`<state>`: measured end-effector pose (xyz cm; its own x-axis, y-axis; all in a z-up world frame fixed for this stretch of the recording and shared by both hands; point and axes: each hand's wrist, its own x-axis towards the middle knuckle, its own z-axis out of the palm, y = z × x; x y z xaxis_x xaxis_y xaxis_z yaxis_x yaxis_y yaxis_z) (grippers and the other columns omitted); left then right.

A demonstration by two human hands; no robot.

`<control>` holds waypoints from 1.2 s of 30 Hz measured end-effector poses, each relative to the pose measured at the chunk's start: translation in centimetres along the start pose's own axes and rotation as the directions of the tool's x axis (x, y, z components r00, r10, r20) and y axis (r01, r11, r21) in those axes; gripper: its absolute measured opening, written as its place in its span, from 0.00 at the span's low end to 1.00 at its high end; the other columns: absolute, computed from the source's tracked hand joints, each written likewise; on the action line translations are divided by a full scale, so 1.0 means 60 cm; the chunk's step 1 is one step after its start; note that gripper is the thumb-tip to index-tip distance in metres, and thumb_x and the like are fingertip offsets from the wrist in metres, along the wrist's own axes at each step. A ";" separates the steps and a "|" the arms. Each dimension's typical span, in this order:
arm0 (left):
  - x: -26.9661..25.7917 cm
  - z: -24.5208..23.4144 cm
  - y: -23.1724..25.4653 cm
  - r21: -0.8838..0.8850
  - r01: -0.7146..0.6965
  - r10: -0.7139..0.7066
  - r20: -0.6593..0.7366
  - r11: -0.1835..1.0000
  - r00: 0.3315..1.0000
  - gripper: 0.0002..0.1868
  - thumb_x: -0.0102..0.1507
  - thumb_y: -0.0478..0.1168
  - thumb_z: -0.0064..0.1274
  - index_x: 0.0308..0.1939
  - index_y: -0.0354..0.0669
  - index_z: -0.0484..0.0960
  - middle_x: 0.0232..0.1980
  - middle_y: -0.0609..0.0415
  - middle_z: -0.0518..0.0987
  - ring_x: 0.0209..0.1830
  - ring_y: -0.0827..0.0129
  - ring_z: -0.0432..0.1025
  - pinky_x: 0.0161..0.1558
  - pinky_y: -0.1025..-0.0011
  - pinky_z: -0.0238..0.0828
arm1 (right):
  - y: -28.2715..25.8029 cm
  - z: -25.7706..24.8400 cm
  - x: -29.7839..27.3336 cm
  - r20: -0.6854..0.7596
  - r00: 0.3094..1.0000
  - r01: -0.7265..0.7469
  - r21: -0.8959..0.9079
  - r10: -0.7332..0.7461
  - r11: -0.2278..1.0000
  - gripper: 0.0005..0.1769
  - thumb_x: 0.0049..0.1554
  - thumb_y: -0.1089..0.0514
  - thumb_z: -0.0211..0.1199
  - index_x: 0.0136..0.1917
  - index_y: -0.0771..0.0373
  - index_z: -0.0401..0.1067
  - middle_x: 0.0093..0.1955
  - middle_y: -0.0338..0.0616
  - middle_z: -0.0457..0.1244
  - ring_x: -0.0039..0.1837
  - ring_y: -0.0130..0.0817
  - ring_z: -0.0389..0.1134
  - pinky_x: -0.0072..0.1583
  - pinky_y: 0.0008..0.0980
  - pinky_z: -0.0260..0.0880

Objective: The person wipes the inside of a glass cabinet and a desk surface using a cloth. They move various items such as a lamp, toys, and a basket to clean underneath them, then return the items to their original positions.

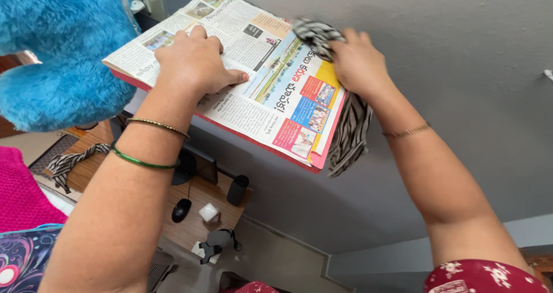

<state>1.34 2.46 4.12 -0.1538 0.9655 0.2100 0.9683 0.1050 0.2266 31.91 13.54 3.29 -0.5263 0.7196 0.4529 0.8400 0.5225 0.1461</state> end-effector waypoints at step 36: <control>-0.062 0.019 0.041 -0.083 -0.211 0.222 0.147 0.974 0.964 0.46 0.57 0.76 0.41 0.75 0.66 0.66 0.81 0.52 0.55 0.83 0.50 0.43 0.76 0.38 0.32 | -0.264 -0.046 0.161 -0.209 0.722 0.684 0.356 -0.659 0.636 0.28 0.52 0.68 0.58 0.64 0.54 0.78 0.68 0.56 0.60 0.65 0.55 0.63 0.59 0.45 0.67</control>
<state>4.51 -0.60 2.82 0.0953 0.9891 0.1124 0.9593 -0.1214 0.2550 13.90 10.93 7.78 -0.9064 0.0794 0.4149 0.1277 0.9877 0.0900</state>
